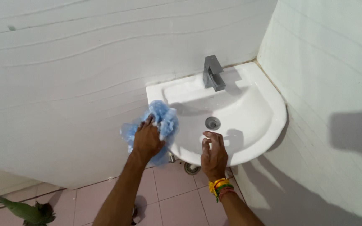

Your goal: The person wipes the surfaces and edges of a bathroom sink and faucet with a blue mesh sponge.

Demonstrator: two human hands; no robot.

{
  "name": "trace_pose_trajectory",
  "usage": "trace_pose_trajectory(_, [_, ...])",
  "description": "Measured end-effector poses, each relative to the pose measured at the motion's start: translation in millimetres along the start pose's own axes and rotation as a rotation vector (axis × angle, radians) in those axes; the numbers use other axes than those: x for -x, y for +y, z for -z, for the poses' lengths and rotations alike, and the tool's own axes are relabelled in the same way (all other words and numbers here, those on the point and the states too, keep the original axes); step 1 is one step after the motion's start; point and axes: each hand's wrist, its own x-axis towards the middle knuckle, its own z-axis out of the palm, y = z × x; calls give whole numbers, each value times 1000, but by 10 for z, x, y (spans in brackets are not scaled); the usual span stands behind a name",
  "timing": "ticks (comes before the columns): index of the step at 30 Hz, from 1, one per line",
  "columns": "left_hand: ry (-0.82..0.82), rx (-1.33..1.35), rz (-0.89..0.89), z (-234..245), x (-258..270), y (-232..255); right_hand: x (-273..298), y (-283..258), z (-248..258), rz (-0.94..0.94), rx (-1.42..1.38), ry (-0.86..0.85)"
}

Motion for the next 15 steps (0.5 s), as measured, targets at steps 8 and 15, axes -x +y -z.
trace_pose_trajectory(8, [-215,47,-36,-137,655,1279,-195,319,52,-134,-121,-202])
trace_pose_trajectory(15, [-216,-130,-62,58,406,582,-356,499,517,-116,581,-488])
